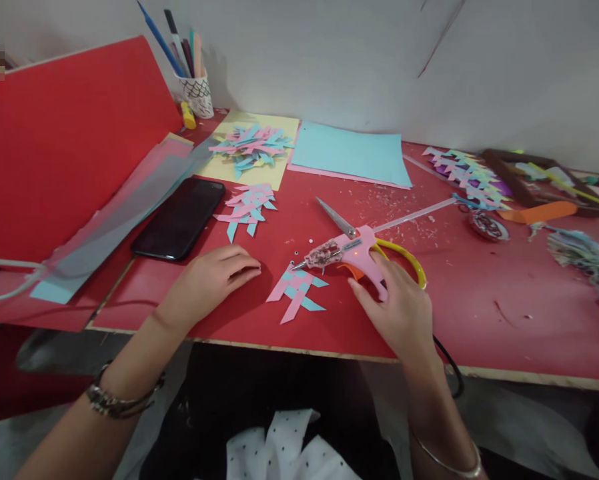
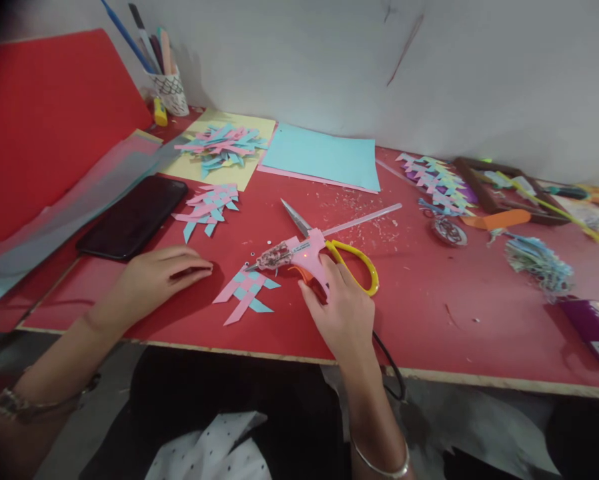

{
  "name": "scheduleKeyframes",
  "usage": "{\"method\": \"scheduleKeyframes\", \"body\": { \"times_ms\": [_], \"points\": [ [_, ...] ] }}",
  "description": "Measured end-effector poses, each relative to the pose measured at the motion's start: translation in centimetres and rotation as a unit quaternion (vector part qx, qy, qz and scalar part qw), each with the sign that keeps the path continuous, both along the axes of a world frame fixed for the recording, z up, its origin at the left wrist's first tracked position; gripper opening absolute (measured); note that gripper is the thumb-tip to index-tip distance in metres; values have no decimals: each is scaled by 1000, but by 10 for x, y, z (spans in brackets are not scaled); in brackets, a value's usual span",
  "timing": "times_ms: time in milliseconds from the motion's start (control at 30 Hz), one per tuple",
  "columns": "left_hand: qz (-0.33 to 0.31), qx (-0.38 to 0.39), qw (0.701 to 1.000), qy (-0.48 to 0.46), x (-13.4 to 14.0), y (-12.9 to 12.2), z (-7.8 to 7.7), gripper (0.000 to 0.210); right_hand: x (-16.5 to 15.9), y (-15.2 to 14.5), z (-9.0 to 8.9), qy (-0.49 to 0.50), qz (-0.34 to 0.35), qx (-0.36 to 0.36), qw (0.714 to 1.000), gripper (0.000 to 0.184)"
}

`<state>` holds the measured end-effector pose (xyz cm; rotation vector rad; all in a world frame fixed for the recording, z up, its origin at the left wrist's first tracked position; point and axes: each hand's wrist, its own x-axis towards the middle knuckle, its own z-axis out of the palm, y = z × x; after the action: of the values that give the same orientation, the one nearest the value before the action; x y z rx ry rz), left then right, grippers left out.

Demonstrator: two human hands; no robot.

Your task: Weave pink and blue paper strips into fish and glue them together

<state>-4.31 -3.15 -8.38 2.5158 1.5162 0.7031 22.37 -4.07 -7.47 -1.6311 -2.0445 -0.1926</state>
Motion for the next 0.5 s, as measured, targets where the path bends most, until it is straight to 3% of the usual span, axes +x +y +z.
{"method": "scheduleKeyframes", "body": {
  "times_ms": [333, 500],
  "points": [
    [-19, -46, 997, -60, -3, 0, 1, 46, 1, 3, 0, 52, -19, 48, 997, 44],
    [-4, -75, 993, -92, -2, -1, 6, 38, 0, 2, -1, 20, -23, 28, 999, 40]
  ]
}}
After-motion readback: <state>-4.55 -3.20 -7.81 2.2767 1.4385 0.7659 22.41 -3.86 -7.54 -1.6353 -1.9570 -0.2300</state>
